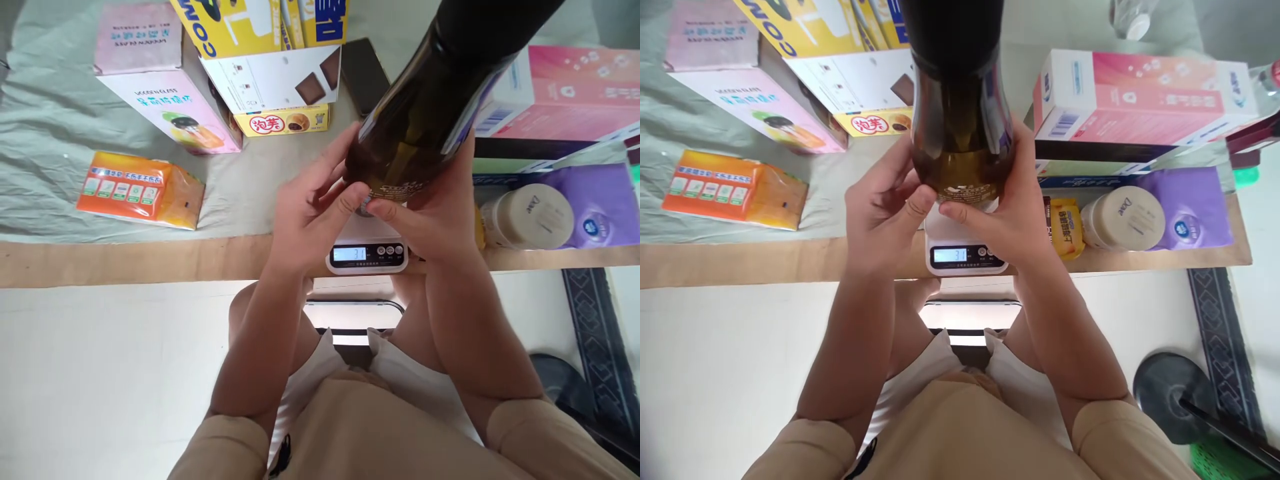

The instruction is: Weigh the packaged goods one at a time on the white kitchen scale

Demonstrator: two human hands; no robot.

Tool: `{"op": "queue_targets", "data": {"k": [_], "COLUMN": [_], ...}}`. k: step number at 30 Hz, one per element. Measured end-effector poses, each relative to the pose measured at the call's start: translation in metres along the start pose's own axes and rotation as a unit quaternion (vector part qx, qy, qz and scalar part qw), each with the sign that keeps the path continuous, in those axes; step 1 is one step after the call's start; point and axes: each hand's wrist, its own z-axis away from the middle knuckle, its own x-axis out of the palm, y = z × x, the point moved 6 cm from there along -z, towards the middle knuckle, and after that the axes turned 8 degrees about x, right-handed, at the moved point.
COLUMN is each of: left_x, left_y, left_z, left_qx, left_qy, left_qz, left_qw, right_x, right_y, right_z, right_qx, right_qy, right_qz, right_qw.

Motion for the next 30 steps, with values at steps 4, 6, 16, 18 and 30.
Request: {"op": "queue_targets", "data": {"k": [4,6,16,18,30], "left_x": [-0.002,0.000,-0.030,-0.044,-0.033], "left_y": [-0.003,-0.003,-0.009,-0.007,0.008], "left_z": [0.003,0.005,0.005,0.009,0.012], "left_qx": [0.002,0.009,0.002,-0.033,-0.038], "left_qy": [0.010,0.005,0.105,0.162,0.185], "left_qz": [-0.033,-0.042,0.012,0.024,-0.024], "left_qw": [0.999,0.999,0.994,0.986,0.982], "right_x": [0.003,0.005,-0.023,-0.040,-0.039], "right_y": [0.011,0.015,-0.024,-0.038,-0.031], "right_z": [0.002,0.002,0.010,0.015,0.017], "right_qx": [0.021,0.020,-0.050,-0.061,-0.040], "right_qy": [-0.004,-0.006,0.146,0.241,0.237], "right_qz": [0.011,0.001,-0.032,-0.046,-0.054], "right_qw": [1.000,1.000,0.988,0.967,0.969]}}
